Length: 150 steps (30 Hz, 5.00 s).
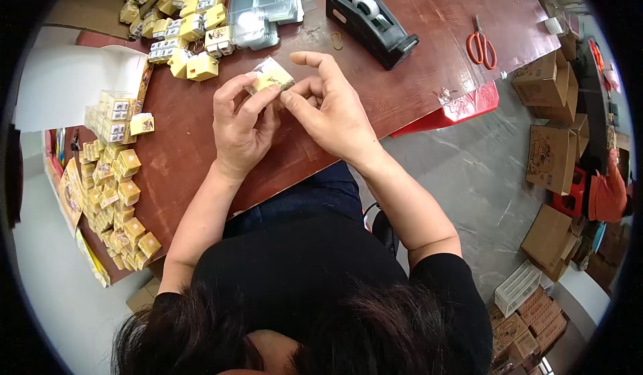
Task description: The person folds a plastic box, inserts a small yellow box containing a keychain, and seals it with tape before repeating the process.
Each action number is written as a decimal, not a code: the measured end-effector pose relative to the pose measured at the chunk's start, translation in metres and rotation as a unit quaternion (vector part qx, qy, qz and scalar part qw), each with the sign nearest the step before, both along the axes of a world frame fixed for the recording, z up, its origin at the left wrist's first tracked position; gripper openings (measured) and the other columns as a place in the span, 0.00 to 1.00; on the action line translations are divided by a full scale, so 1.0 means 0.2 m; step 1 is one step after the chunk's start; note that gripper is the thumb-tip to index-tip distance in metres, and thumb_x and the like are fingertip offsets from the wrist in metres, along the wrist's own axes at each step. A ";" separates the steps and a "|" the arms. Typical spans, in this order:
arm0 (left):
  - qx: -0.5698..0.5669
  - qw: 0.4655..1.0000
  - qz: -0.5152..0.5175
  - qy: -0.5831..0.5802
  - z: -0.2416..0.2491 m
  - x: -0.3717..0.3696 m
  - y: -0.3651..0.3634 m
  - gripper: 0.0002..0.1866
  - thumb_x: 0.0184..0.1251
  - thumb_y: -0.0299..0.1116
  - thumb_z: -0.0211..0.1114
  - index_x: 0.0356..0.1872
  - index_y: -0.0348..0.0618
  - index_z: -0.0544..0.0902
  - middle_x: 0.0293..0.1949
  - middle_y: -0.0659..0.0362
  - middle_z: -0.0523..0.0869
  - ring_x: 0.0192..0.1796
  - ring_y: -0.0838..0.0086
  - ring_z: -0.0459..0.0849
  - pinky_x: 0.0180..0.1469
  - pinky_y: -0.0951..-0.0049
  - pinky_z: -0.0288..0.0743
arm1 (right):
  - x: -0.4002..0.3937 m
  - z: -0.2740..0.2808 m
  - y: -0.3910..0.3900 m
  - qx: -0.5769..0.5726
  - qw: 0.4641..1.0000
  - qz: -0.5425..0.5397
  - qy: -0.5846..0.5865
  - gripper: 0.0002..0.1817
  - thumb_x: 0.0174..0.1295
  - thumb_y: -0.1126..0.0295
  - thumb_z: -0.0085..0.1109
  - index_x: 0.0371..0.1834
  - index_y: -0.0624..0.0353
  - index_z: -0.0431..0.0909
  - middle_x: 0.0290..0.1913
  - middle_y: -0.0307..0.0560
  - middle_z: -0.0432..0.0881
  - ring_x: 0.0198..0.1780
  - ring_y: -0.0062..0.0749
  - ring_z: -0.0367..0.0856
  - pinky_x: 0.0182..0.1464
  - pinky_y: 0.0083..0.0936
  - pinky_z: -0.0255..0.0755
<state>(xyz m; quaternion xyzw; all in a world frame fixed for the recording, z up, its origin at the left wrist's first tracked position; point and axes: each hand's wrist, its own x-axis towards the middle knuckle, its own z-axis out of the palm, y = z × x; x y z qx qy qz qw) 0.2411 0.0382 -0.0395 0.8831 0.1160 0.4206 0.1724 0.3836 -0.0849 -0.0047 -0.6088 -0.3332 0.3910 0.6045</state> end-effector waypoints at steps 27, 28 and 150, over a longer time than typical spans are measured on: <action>-0.170 0.984 -0.004 0.050 0.00 0.00 -0.03 0.34 0.63 0.20 0.73 0.67 0.48 0.66 0.66 0.47 0.70 0.64 0.56 0.78 0.63 0.61 0.78 | 0.71 -0.06 -0.28 0.039 0.993 -0.108 -0.001 0.07 0.73 0.66 0.64 0.46 0.56 0.83 0.69 0.41 0.76 0.57 0.18 0.78 0.59 0.20 0.71; -0.268 0.963 -0.031 0.019 0.00 0.01 -0.03 0.35 0.66 0.19 0.72 0.69 0.45 0.62 0.65 0.49 0.71 0.65 0.61 0.78 0.64 0.63 0.77 | 0.71 -0.07 -0.30 0.038 0.993 -0.111 0.000 0.07 0.73 0.66 0.64 0.46 0.56 0.83 0.69 0.41 0.76 0.57 0.18 0.78 0.59 0.20 0.71; -0.591 0.801 0.042 -0.089 0.28 -0.85 -0.28 0.53 0.61 0.32 0.81 0.80 0.44 0.51 0.65 0.46 0.74 0.44 0.73 0.86 0.45 0.73 0.83 | -0.58 0.15 0.13 -0.071 0.964 0.258 -0.005 0.42 0.66 0.72 0.72 0.77 0.57 0.55 0.59 0.55 0.77 0.49 0.28 0.85 0.50 0.24 0.82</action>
